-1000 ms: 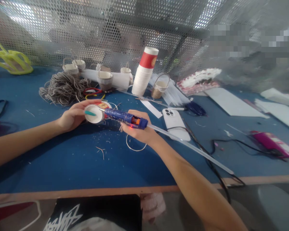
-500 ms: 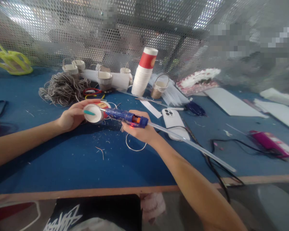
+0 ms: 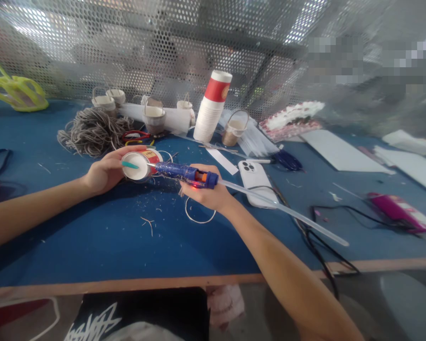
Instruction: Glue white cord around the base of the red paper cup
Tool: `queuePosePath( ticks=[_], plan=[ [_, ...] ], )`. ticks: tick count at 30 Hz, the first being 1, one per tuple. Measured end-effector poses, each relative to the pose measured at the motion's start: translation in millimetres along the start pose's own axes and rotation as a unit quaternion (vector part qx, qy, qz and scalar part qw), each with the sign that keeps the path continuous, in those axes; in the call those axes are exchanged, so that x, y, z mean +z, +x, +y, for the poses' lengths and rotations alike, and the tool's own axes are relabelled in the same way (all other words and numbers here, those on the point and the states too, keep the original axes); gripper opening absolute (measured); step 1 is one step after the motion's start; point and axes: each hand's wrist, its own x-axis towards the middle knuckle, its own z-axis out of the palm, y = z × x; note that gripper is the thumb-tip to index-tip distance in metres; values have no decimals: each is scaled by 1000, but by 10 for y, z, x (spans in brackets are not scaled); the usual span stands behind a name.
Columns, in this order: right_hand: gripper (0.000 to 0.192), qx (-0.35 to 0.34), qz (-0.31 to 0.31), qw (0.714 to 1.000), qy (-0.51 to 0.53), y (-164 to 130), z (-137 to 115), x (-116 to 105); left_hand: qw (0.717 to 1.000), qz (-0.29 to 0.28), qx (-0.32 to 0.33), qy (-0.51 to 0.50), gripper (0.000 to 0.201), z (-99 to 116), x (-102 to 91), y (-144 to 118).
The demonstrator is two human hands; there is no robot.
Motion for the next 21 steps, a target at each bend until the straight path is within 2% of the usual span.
queuePosePath(
  ticks=[10,16,21],
  plan=[
    [11,25,-18,999,26,-5,-12,6,1000,10,8,15,53,-25,-46,20],
    [7,-19,21,999,14,-1,0,5,1000,-7,-12,20,54,7,3,-15],
    [10,-35,14,999,-12,7,4,9,999,-7,-17,30,56,-4,5,-22]
  ],
)
